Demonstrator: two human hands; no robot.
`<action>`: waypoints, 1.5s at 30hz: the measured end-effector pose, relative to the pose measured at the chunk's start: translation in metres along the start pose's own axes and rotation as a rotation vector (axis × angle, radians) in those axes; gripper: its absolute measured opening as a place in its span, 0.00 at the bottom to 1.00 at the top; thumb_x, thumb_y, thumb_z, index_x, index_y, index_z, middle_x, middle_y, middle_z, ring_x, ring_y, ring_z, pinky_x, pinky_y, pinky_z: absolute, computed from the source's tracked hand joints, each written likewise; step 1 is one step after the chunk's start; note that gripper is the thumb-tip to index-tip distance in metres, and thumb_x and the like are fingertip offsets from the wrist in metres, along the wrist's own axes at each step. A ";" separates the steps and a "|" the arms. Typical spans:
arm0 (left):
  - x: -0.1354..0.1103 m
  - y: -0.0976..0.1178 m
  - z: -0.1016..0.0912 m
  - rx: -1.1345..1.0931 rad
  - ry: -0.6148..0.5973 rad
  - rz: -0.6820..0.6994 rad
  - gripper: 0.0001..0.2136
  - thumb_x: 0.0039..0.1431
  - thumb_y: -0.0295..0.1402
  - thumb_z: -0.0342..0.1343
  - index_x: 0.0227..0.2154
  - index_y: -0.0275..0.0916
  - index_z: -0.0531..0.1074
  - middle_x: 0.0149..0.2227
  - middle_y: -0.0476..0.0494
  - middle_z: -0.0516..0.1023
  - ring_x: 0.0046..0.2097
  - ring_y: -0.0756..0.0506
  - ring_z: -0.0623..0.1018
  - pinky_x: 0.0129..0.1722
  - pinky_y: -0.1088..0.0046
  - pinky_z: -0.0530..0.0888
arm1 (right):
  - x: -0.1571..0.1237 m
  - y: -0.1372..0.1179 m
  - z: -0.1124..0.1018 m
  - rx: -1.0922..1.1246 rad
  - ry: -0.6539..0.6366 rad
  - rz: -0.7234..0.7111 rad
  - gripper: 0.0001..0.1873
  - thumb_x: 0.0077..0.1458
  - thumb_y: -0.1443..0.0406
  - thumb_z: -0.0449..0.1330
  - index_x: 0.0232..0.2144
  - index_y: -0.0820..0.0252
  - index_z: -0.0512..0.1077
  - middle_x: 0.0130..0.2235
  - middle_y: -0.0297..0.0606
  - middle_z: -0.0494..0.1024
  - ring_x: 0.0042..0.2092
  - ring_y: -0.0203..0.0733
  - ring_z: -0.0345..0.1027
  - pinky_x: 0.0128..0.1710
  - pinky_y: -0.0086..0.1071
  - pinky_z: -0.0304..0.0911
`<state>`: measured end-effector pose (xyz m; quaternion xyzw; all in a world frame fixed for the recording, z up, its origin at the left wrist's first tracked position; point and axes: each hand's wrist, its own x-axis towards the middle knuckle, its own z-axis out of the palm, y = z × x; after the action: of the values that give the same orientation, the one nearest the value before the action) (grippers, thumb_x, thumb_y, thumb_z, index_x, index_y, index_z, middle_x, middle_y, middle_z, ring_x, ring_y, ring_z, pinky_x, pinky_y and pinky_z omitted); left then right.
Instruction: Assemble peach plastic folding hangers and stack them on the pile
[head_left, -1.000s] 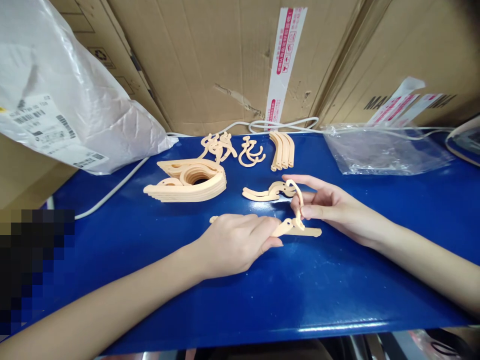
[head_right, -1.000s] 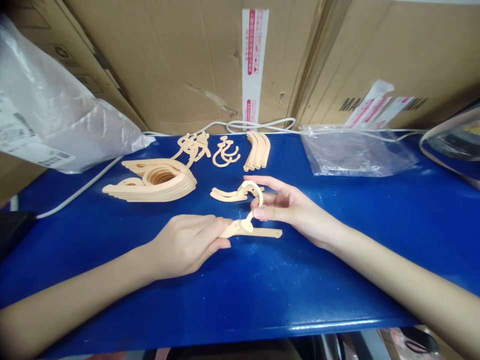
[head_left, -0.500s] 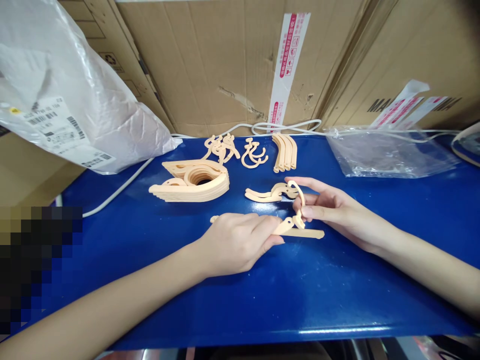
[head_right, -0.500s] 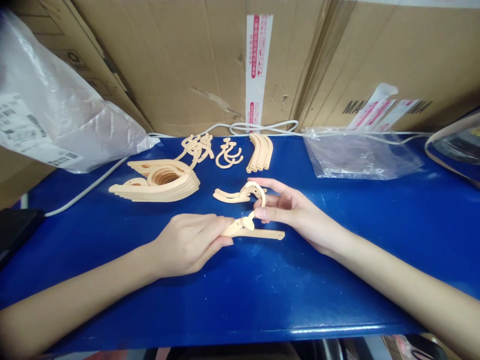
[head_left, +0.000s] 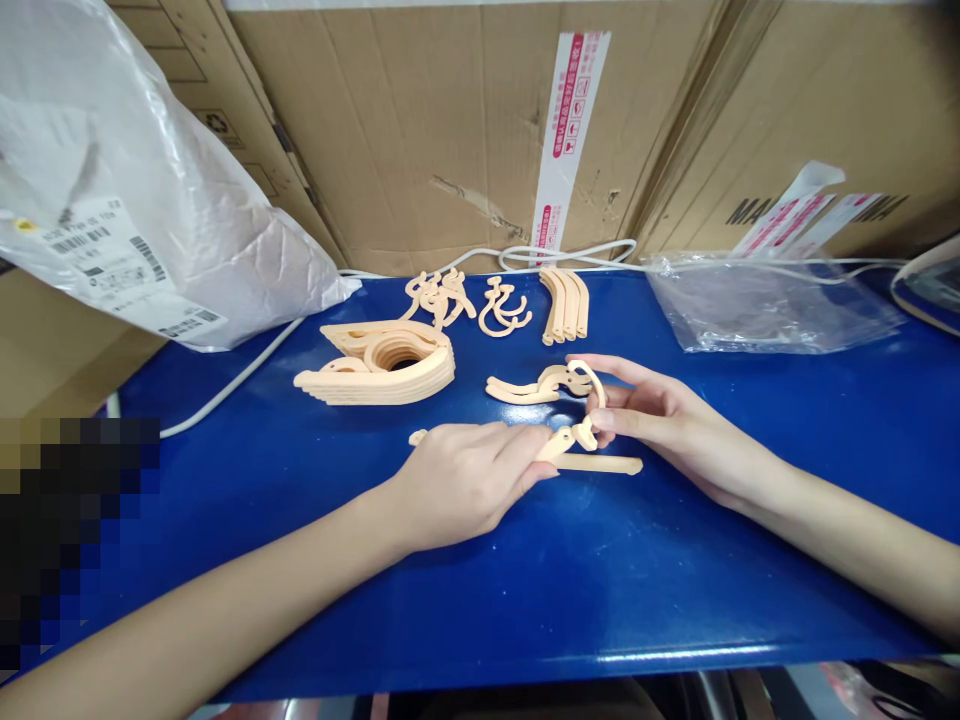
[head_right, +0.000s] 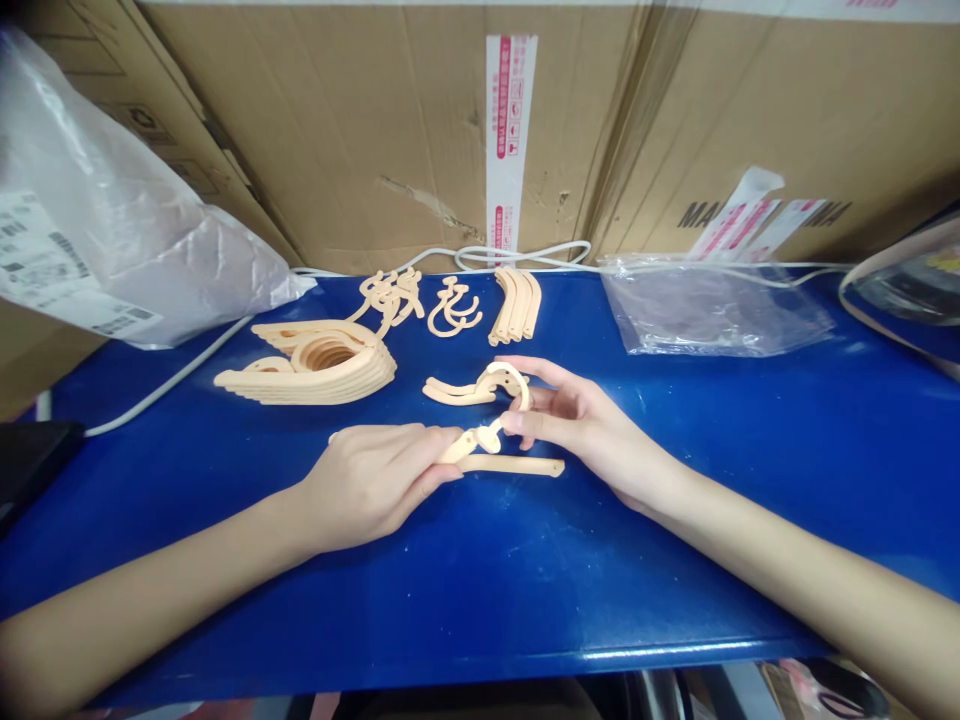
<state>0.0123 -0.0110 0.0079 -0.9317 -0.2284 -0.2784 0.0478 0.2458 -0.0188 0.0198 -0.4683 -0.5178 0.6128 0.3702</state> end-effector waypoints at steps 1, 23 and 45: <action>0.000 0.000 0.000 0.001 0.002 -0.001 0.14 0.71 0.35 0.41 0.38 0.34 0.70 0.26 0.50 0.77 0.26 0.51 0.77 0.24 0.76 0.69 | 0.000 0.000 0.000 0.001 -0.002 0.002 0.31 0.50 0.60 0.68 0.56 0.51 0.67 0.31 0.30 0.74 0.31 0.35 0.66 0.37 0.33 0.64; -0.002 -0.002 0.001 -0.006 0.000 0.019 0.13 0.70 0.36 0.45 0.39 0.33 0.72 0.26 0.50 0.77 0.25 0.51 0.77 0.23 0.76 0.69 | 0.000 0.006 -0.004 -0.021 -0.037 -0.046 0.31 0.52 0.62 0.67 0.57 0.48 0.65 0.33 0.29 0.74 0.34 0.34 0.68 0.35 0.28 0.64; 0.001 0.000 0.001 -0.015 0.049 0.024 0.13 0.71 0.35 0.44 0.40 0.33 0.70 0.26 0.50 0.77 0.25 0.50 0.76 0.24 0.75 0.69 | 0.006 0.004 -0.013 0.116 -0.092 0.034 0.28 0.52 0.65 0.68 0.55 0.47 0.70 0.32 0.26 0.76 0.35 0.28 0.70 0.40 0.22 0.65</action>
<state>0.0136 -0.0100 0.0077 -0.9276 -0.2137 -0.3025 0.0496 0.2562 -0.0105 0.0144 -0.4262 -0.4901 0.6686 0.3621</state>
